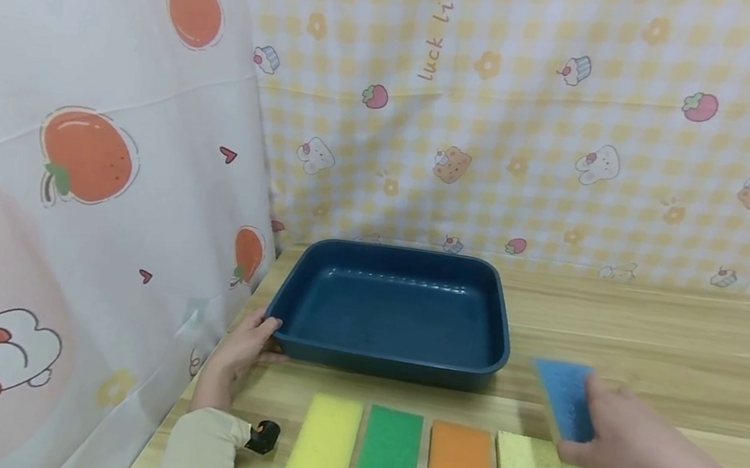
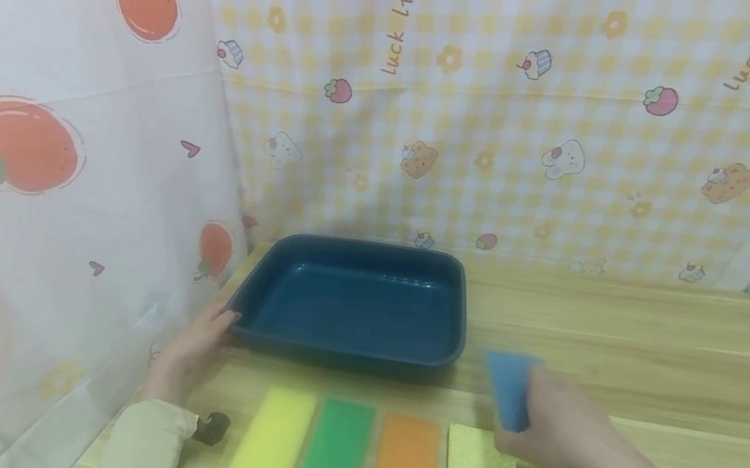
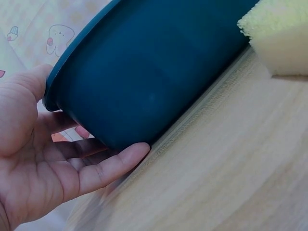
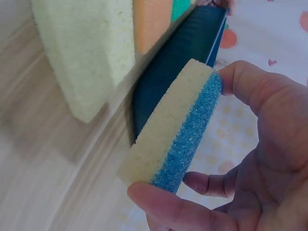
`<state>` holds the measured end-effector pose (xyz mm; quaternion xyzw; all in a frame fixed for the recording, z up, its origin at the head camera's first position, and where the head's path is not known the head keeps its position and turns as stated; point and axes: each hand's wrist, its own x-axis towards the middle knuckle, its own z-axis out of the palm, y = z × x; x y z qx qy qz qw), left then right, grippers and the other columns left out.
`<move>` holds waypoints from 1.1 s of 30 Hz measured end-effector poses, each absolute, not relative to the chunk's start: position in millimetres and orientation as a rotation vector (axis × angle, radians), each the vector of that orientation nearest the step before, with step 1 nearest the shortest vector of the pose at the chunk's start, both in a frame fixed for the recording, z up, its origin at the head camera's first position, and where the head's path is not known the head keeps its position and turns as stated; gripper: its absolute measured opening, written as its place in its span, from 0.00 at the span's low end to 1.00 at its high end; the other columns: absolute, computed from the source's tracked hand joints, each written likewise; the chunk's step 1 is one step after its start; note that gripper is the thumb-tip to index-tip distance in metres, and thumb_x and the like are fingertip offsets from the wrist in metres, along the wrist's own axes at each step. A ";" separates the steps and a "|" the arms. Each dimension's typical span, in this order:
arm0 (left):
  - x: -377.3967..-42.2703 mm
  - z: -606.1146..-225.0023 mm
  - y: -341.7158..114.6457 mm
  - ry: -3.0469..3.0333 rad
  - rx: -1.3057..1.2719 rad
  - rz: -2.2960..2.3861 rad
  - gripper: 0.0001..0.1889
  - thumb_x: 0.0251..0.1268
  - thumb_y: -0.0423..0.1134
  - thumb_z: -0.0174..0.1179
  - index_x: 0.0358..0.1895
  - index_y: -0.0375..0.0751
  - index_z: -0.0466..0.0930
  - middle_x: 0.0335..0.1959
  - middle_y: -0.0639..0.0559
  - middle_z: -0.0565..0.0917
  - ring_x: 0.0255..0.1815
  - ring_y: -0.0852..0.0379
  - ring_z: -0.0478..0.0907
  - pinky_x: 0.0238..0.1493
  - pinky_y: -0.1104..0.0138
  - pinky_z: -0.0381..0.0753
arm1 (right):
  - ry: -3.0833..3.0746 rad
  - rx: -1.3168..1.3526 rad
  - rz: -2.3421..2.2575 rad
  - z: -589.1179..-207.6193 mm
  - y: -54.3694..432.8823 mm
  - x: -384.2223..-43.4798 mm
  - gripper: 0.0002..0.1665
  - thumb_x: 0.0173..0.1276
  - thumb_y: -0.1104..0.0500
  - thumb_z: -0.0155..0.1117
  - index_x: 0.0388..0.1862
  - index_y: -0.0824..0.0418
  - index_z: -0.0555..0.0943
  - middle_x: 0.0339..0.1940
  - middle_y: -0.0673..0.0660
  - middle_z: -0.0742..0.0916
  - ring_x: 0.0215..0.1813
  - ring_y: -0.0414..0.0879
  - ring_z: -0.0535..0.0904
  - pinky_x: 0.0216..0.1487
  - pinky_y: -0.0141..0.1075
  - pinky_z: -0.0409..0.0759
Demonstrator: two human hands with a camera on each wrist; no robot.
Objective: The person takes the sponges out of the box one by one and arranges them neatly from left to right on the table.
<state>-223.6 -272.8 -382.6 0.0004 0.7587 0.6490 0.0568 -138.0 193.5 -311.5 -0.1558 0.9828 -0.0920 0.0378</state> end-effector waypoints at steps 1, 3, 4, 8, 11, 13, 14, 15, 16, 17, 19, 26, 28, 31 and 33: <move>-223.5 -382.8 -273.4 2.299 0.004 1.968 0.23 0.69 0.36 0.36 0.66 0.32 0.51 0.59 0.27 0.62 0.50 0.38 0.72 0.41 0.53 0.79 | 3.032 -0.471 -0.276 -313.4 197.0 -136.3 0.61 0.44 0.39 0.68 0.56 0.86 0.55 0.40 0.80 0.76 0.44 0.72 0.72 0.38 0.57 0.74; -223.0 -382.8 -274.5 2.296 0.007 1.967 0.23 0.69 0.36 0.36 0.66 0.32 0.51 0.60 0.27 0.62 0.51 0.38 0.72 0.41 0.53 0.78 | 3.057 -0.451 -0.290 -317.1 203.2 -132.1 0.59 0.43 0.40 0.69 0.56 0.84 0.57 0.38 0.76 0.78 0.42 0.68 0.73 0.36 0.55 0.75; -222.9 -382.8 -275.0 2.298 0.005 1.964 0.24 0.69 0.36 0.36 0.66 0.32 0.50 0.60 0.27 0.62 0.51 0.38 0.71 0.41 0.53 0.78 | 3.062 -0.437 -0.304 -319.0 206.1 -130.1 0.57 0.43 0.40 0.69 0.55 0.83 0.59 0.36 0.73 0.78 0.40 0.64 0.74 0.34 0.53 0.75; -222.4 -382.0 -276.4 2.301 0.006 1.961 0.23 0.70 0.36 0.36 0.66 0.33 0.50 0.60 0.28 0.61 0.53 0.37 0.70 0.42 0.53 0.78 | 3.086 -0.407 -0.349 -327.6 215.2 -123.2 0.50 0.42 0.42 0.70 0.50 0.77 0.62 0.29 0.64 0.78 0.33 0.54 0.73 0.26 0.46 0.74; -222.2 -381.9 -276.2 2.304 0.013 1.955 0.23 0.70 0.37 0.36 0.66 0.33 0.50 0.60 0.28 0.61 0.53 0.37 0.69 0.42 0.53 0.78 | 3.081 -0.387 -0.361 -334.0 220.6 -119.1 0.49 0.44 0.42 0.70 0.50 0.77 0.62 0.29 0.65 0.78 0.32 0.54 0.72 0.24 0.44 0.73; -222.4 -382.2 -275.9 2.307 0.012 1.953 0.23 0.70 0.37 0.35 0.66 0.33 0.51 0.60 0.27 0.62 0.53 0.37 0.70 0.41 0.53 0.78 | 3.069 -0.352 -0.376 -338.5 223.2 -116.1 0.49 0.44 0.43 0.70 0.51 0.77 0.61 0.29 0.66 0.77 0.31 0.53 0.72 0.23 0.43 0.72; -222.5 -382.4 -275.8 2.309 0.009 1.953 0.23 0.70 0.36 0.35 0.66 0.33 0.51 0.60 0.27 0.62 0.53 0.37 0.70 0.41 0.54 0.79 | 3.060 -0.335 -0.390 -340.7 224.1 -114.7 0.49 0.45 0.43 0.69 0.51 0.77 0.60 0.29 0.65 0.77 0.30 0.52 0.71 0.23 0.42 0.72; -222.7 -382.7 -275.7 2.310 0.005 1.954 0.23 0.70 0.37 0.35 0.66 0.34 0.51 0.59 0.27 0.62 0.52 0.38 0.70 0.41 0.54 0.79 | 3.051 -0.317 -0.396 -342.7 224.8 -113.5 0.49 0.45 0.43 0.69 0.51 0.77 0.60 0.29 0.66 0.76 0.30 0.52 0.71 0.23 0.43 0.72; -223.0 -382.9 -275.9 2.312 0.008 1.953 0.23 0.70 0.37 0.35 0.66 0.33 0.51 0.59 0.27 0.62 0.52 0.38 0.70 0.40 0.54 0.79 | 3.040 -0.297 -0.401 -344.7 225.3 -112.3 0.49 0.45 0.43 0.69 0.51 0.77 0.60 0.29 0.66 0.76 0.30 0.52 0.70 0.23 0.43 0.72; -223.2 -383.2 -275.9 2.310 0.001 1.956 0.23 0.70 0.37 0.35 0.66 0.34 0.51 0.59 0.27 0.63 0.52 0.38 0.71 0.40 0.54 0.79 | 3.030 -0.277 -0.404 -346.7 225.6 -111.1 0.49 0.45 0.43 0.69 0.52 0.77 0.60 0.29 0.66 0.75 0.29 0.51 0.70 0.23 0.43 0.72; -223.8 -383.8 -276.3 2.306 -0.005 1.959 0.23 0.70 0.37 0.35 0.66 0.34 0.52 0.59 0.28 0.63 0.52 0.38 0.70 0.40 0.55 0.79 | 2.997 -0.260 -0.425 -350.4 226.2 -109.1 0.49 0.46 0.43 0.69 0.52 0.77 0.59 0.30 0.67 0.74 0.28 0.51 0.70 0.24 0.43 0.73; -224.1 -383.2 -274.7 2.296 0.019 1.961 0.23 0.70 0.36 0.35 0.66 0.34 0.50 0.61 0.29 0.61 0.56 0.36 0.66 0.41 0.54 0.79 | 2.859 -0.208 -0.444 -364.1 231.0 -104.7 0.55 0.50 0.40 0.66 0.56 0.81 0.54 0.35 0.77 0.73 0.30 0.54 0.73 0.27 0.48 0.75; -224.1 -382.8 -273.9 2.296 0.016 1.962 0.23 0.70 0.36 0.35 0.66 0.33 0.50 0.61 0.29 0.60 0.57 0.35 0.66 0.41 0.54 0.78 | 2.830 -0.188 -0.431 -368.5 232.6 -104.2 0.58 0.50 0.39 0.65 0.57 0.83 0.53 0.37 0.81 0.72 0.32 0.55 0.74 0.28 0.49 0.76; -224.3 -382.6 -272.8 2.293 0.008 1.963 0.23 0.70 0.36 0.35 0.66 0.33 0.50 0.62 0.29 0.60 0.57 0.35 0.65 0.42 0.54 0.78 | 2.785 -0.160 -0.426 -374.4 233.7 -103.1 0.61 0.49 0.36 0.64 0.58 0.85 0.51 0.39 0.83 0.71 0.35 0.57 0.75 0.30 0.52 0.76; -224.3 -382.7 -272.2 2.292 0.002 1.962 0.23 0.70 0.36 0.35 0.66 0.33 0.50 0.62 0.29 0.60 0.57 0.36 0.65 0.42 0.54 0.78 | 2.766 -0.142 -0.427 -378.1 234.6 -102.3 0.63 0.48 0.35 0.64 0.59 0.85 0.51 0.40 0.83 0.71 0.36 0.59 0.76 0.32 0.53 0.75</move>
